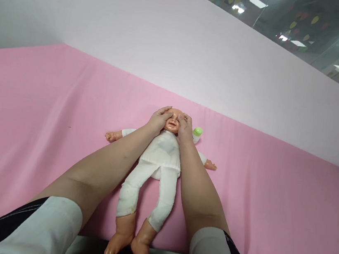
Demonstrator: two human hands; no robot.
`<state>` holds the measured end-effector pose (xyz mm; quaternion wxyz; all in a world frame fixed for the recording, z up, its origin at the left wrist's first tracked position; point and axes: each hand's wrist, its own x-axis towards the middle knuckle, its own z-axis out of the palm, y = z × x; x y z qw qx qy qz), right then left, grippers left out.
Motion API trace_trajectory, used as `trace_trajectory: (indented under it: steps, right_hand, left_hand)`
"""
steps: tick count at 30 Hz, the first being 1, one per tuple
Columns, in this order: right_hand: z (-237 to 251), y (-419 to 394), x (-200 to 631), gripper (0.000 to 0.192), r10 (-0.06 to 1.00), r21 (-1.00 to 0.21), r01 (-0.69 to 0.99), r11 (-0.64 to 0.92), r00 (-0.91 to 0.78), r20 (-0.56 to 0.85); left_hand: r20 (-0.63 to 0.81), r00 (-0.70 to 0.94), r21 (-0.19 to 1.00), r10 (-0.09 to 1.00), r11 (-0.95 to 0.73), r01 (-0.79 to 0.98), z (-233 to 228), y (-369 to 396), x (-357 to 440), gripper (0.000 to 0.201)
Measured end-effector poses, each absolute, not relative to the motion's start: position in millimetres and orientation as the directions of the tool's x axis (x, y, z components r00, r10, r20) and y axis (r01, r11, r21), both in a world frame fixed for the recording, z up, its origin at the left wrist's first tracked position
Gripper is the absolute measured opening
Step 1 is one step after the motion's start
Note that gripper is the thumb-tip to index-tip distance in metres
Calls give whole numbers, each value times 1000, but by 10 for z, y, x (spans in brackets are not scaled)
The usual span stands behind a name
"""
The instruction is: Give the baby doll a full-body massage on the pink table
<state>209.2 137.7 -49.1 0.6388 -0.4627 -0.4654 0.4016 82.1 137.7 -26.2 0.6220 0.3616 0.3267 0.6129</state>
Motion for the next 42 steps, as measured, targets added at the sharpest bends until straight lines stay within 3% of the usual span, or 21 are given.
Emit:
trace_trajectory:
  steps: [3,12,18,23,29,34,42]
  right_hand:
    - [-503,1397,2098,54,943,-957,-187,221,293,160]
    - [-508,1335,2207,64,976,-901,-392,188,181,125]
    - [-454,1284,2142,66,976,-910,-368,190,171,135]
    - [-404,1253,2089,71,964,-914,-342,217,224,145]
    - [-437,1314,2083,57,940,-925,-286,249,303,160]
    - [-501,1382,2133,42,952,-885,-408,225,285,111]
    - [-483,1316,2238,54,982,-825,-546,143,183,49]
  left_hand:
    - [-13,59,843,998,43,-537,-254,1389,803,59]
    - [-59,121,796,991,120,-593,-280,1393,737,67]
    - [-2,149,805,989,90,-586,-270,1356,731,75]
    - [111,94,871,989,-51,-489,-290,1353,769,74]
    - [117,61,880,991,-75,-468,-328,1403,810,64]
    - [42,99,858,994,15,-513,-303,1398,785,60]
    - [-2,152,815,988,90,-573,-279,1362,679,65]
